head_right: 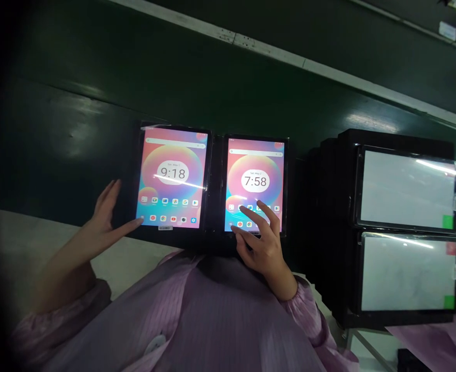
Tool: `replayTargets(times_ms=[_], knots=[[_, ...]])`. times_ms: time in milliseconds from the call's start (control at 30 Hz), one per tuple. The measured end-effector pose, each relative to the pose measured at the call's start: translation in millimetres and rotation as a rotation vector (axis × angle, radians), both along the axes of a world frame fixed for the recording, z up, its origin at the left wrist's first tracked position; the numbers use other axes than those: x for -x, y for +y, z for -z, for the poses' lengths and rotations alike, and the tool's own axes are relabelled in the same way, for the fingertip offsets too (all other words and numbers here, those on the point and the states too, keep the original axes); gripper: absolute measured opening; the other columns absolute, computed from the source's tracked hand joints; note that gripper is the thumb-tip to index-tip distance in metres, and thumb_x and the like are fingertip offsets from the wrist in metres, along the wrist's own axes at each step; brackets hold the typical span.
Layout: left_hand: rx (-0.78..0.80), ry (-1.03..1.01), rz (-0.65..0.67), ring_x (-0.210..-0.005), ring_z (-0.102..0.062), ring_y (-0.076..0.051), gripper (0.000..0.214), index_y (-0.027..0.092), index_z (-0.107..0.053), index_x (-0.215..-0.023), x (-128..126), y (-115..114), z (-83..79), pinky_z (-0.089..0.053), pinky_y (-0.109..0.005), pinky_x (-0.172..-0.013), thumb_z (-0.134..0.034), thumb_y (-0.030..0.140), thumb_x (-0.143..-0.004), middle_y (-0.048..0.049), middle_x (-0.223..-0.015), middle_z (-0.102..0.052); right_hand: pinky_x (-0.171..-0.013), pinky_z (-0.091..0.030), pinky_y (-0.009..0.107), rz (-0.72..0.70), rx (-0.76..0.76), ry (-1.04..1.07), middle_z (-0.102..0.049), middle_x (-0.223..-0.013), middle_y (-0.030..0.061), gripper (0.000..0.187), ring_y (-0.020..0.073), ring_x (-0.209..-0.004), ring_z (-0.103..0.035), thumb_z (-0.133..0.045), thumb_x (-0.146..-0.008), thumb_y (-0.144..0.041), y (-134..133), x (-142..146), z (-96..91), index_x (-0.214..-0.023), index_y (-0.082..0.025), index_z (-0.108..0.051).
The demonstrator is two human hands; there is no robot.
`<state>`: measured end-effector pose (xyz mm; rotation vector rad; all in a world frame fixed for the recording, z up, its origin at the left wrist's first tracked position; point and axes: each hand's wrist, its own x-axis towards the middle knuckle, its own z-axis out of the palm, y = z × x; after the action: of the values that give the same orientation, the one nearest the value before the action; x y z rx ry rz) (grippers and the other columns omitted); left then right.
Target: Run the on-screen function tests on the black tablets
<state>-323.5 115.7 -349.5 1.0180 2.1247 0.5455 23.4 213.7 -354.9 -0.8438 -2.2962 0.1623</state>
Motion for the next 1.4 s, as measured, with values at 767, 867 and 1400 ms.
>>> replayTargets(times_ms=[767, 867, 1400], knots=[[0.036, -0.079, -0.038, -0.169, -0.006, -0.046, 0.117, 0.030, -0.021, -0.172, -3, 5, -5.3, -0.046, -0.069, -0.117, -0.069, 0.080, -0.077, -0.0158, -0.184, -0.007, -0.089, -0.067, 0.043, -0.015, -0.028, 0.054, -0.079, -0.115, 0.0061, 0.023, 0.0301, -0.125, -0.071, -0.063, -0.095, -0.009, 0, 4, -2.5, -0.089, -0.024, -0.078], [0.045, -0.076, -0.045, -0.169, -0.005, -0.044, 0.119, 0.028, -0.023, -0.171, -5, 8, -8.5, -0.041, -0.070, -0.121, -0.069, 0.080, -0.076, -0.0158, -0.185, -0.007, -0.087, -0.067, 0.044, 0.008, -0.045, 0.039, -0.079, -0.115, 0.0049, 0.023, 0.0302, -0.122, -0.072, -0.063, -0.096, -0.010, 2, 0, -2.8, -0.087, -0.025, -0.078], [0.144, -0.184, -0.331, -0.168, -0.015, -0.043, 0.130, 0.015, -0.027, -0.171, -31, 31, -36.8, -0.012, -0.060, -0.135, -0.065, 0.076, -0.063, -0.0074, -0.184, -0.015, -0.120, -0.042, 0.072, 0.334, 0.014, 0.001, -0.060, -0.152, 0.0103, 0.028, 0.0403, -0.152, -0.043, -0.055, -0.106, -0.026, 71, -11, 12.4, -0.109, -0.026, -0.083]])
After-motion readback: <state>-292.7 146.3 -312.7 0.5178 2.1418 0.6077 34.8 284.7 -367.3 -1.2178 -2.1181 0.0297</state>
